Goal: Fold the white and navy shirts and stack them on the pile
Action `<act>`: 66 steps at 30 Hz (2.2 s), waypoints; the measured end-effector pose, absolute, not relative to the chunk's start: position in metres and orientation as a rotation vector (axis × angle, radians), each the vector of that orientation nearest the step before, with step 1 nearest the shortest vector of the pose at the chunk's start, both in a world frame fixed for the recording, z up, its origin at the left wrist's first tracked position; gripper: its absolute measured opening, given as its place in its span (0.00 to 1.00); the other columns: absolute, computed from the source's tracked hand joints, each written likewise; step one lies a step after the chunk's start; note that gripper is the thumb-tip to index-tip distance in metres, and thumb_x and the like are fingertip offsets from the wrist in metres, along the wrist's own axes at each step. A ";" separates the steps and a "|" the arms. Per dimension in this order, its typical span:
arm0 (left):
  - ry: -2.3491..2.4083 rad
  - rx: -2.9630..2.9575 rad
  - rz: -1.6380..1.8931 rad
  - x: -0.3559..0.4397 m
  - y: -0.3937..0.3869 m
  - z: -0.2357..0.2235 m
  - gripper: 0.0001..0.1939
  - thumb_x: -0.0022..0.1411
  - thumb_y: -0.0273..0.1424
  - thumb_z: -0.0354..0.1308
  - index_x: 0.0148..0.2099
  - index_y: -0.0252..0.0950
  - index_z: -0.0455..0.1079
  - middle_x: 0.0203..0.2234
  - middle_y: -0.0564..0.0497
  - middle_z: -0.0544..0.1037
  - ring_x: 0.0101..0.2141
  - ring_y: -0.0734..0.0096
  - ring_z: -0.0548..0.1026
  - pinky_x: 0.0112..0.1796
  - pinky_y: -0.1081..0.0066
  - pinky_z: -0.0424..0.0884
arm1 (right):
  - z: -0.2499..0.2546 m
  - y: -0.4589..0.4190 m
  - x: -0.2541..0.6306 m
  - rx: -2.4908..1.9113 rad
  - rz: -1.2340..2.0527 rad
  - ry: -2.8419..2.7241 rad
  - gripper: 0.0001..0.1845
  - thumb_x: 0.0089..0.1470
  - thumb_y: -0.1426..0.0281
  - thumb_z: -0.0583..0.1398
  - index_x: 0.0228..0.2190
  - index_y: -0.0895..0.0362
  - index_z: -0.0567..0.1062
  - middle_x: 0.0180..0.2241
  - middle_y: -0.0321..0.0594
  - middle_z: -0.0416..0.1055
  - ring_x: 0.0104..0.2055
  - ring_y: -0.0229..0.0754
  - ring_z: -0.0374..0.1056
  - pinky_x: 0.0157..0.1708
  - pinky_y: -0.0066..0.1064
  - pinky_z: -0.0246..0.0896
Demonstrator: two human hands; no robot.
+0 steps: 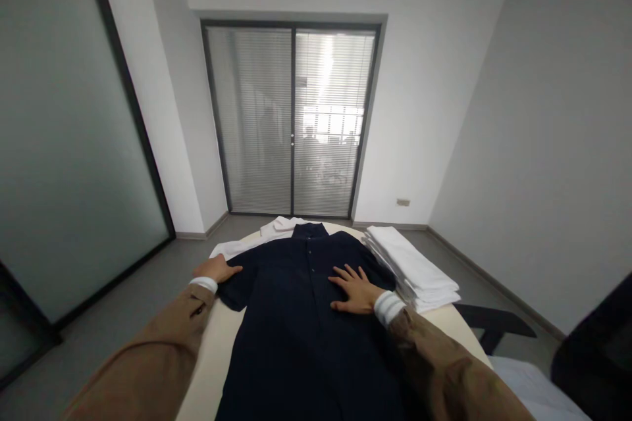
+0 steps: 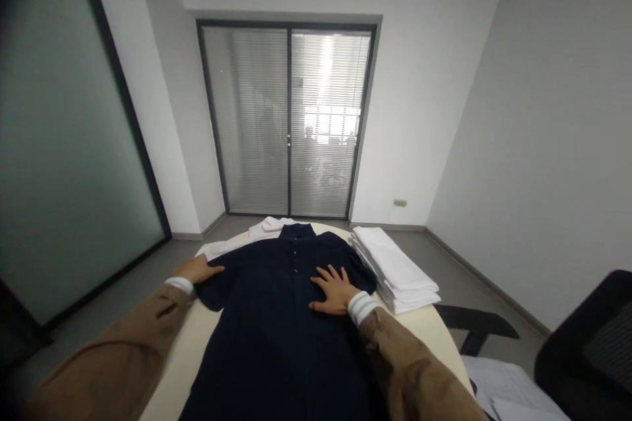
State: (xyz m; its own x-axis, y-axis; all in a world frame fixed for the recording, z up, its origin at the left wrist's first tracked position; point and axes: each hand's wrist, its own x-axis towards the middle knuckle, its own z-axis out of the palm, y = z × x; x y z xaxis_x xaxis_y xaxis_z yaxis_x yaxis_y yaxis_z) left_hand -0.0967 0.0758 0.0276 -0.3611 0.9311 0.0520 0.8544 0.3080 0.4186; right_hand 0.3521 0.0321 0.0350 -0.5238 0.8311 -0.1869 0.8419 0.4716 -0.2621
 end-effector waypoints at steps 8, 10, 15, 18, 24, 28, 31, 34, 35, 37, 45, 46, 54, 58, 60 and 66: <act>2.387 1.508 0.853 -0.125 0.070 0.034 0.25 0.63 0.45 0.55 0.55 0.34 0.70 0.50 0.38 0.77 0.51 0.51 0.75 0.49 0.62 0.70 | 0.018 0.017 0.302 1.318 -0.587 2.852 0.48 0.56 0.38 0.49 0.69 0.44 0.43 0.72 0.42 0.31 0.72 0.59 0.26 0.64 0.64 0.18; 2.361 1.430 0.884 -0.125 0.068 0.028 0.26 0.61 0.47 0.56 0.51 0.30 0.72 0.45 0.36 0.80 0.48 0.49 0.78 0.47 0.61 0.72 | 0.013 0.017 0.302 1.282 -0.623 2.810 0.49 0.53 0.37 0.51 0.68 0.44 0.47 0.72 0.44 0.33 0.72 0.61 0.27 0.63 0.66 0.18; 2.275 1.333 1.007 -0.115 0.060 0.010 0.19 0.58 0.37 0.61 0.49 0.30 0.73 0.44 0.36 0.80 0.47 0.50 0.78 0.47 0.63 0.73 | 0.029 0.026 0.290 1.380 -0.584 2.816 0.48 0.44 0.36 0.60 0.59 0.52 0.67 0.67 0.50 0.52 0.70 0.65 0.40 0.64 0.66 0.29; 2.267 1.265 1.191 -0.102 0.059 0.014 0.25 0.64 0.37 0.56 0.59 0.29 0.64 0.52 0.35 0.76 0.52 0.54 0.75 0.51 0.63 0.70 | 0.037 0.024 0.264 1.483 -0.508 2.921 0.43 0.55 0.39 0.51 0.61 0.54 0.65 0.66 0.51 0.55 0.70 0.61 0.42 0.65 0.63 0.28; 2.110 1.234 1.401 -0.065 0.067 0.051 0.27 0.65 0.40 0.55 0.60 0.29 0.61 0.47 0.37 0.78 0.45 0.59 0.79 0.43 0.67 0.74 | 0.014 0.008 0.228 1.237 -0.614 2.980 0.46 0.57 0.39 0.49 0.69 0.44 0.45 0.72 0.41 0.30 0.72 0.63 0.26 0.65 0.65 0.24; 1.945 1.407 1.422 -0.022 0.071 0.064 0.28 0.61 0.41 0.61 0.59 0.33 0.62 0.47 0.41 0.78 0.41 0.64 0.79 0.42 0.69 0.74 | 0.006 0.005 0.228 1.194 -0.623 3.008 0.46 0.56 0.40 0.51 0.68 0.45 0.47 0.72 0.43 0.32 0.72 0.63 0.29 0.65 0.63 0.29; 1.787 1.724 1.067 0.016 0.063 0.052 0.32 0.60 0.41 0.61 0.62 0.32 0.61 0.50 0.39 0.76 0.36 0.64 0.79 0.42 0.67 0.74 | 0.015 0.012 0.240 1.233 -0.553 3.104 0.36 0.61 0.47 0.52 0.64 0.49 0.59 0.68 0.45 0.52 0.69 0.56 0.47 0.66 0.52 0.43; 1.737 1.879 0.800 0.049 0.043 0.026 0.29 0.59 0.37 0.61 0.60 0.30 0.65 0.51 0.37 0.76 0.48 0.57 0.77 0.50 0.65 0.70 | 0.027 0.025 0.267 1.672 -0.298 3.009 0.19 0.65 0.62 0.50 0.52 0.54 0.72 0.54 0.46 0.70 0.56 0.47 0.66 0.54 0.37 0.61; 1.735 1.914 0.787 0.057 0.035 0.017 0.29 0.59 0.36 0.61 0.60 0.29 0.66 0.53 0.36 0.75 0.52 0.54 0.74 0.54 0.63 0.67 | 0.030 0.030 0.279 1.890 -0.167 2.872 0.16 0.65 0.66 0.50 0.48 0.55 0.73 0.50 0.46 0.71 0.52 0.46 0.69 0.49 0.35 0.64; 1.815 2.106 0.778 0.069 0.019 -0.001 0.27 0.64 0.37 0.56 0.62 0.30 0.65 0.59 0.36 0.69 0.59 0.51 0.67 0.59 0.58 0.61 | 0.034 0.039 0.307 2.207 0.116 2.516 0.15 0.63 0.73 0.51 0.47 0.57 0.73 0.48 0.49 0.71 0.46 0.46 0.72 0.40 0.32 0.66; 1.973 2.380 0.577 0.076 0.003 -0.035 0.31 0.68 0.38 0.48 0.70 0.34 0.55 0.68 0.41 0.56 0.66 0.51 0.55 0.63 0.52 0.53 | 0.035 0.058 0.380 2.537 0.363 1.964 0.24 0.59 0.84 0.42 0.41 0.73 0.77 0.41 0.68 0.72 0.44 0.58 0.74 0.37 0.40 0.66; 1.969 2.377 0.578 0.076 0.004 -0.035 0.31 0.68 0.38 0.48 0.70 0.34 0.55 0.68 0.42 0.56 0.66 0.51 0.55 0.63 0.53 0.53 | 0.036 0.059 0.381 2.538 0.361 1.963 0.23 0.59 0.84 0.43 0.40 0.72 0.77 0.40 0.68 0.73 0.44 0.58 0.74 0.37 0.39 0.66; 1.938 2.372 0.636 0.074 0.006 -0.039 0.32 0.67 0.38 0.50 0.70 0.35 0.55 0.68 0.41 0.55 0.66 0.51 0.55 0.63 0.51 0.53 | 0.067 0.087 0.396 2.689 0.068 1.997 0.19 0.59 0.68 0.56 0.49 0.65 0.71 0.46 0.62 0.73 0.49 0.58 0.71 0.46 0.46 0.62; 1.942 2.369 0.625 0.074 0.007 -0.038 0.32 0.67 0.38 0.50 0.70 0.35 0.55 0.68 0.41 0.55 0.66 0.51 0.55 0.63 0.52 0.53 | 0.079 0.108 0.413 2.685 -0.337 2.038 0.24 0.49 0.68 0.65 0.48 0.61 0.70 0.42 0.50 0.75 0.44 0.47 0.72 0.39 0.31 0.64; 1.945 2.368 0.615 0.075 0.007 -0.038 0.32 0.67 0.37 0.50 0.70 0.35 0.55 0.68 0.41 0.55 0.66 0.51 0.55 0.63 0.52 0.53 | 0.081 0.113 0.418 2.635 -0.456 2.086 0.25 0.44 0.68 0.69 0.44 0.59 0.71 0.38 0.42 0.75 0.40 0.42 0.72 0.34 0.26 0.62; 1.944 2.367 0.611 0.076 0.005 -0.038 0.32 0.67 0.38 0.50 0.70 0.35 0.55 0.68 0.41 0.55 0.66 0.51 0.55 0.63 0.52 0.53 | 0.086 0.112 0.415 2.593 -0.550 2.153 0.10 0.50 0.68 0.66 0.37 0.56 0.76 0.31 0.38 0.74 0.35 0.41 0.71 0.33 0.27 0.61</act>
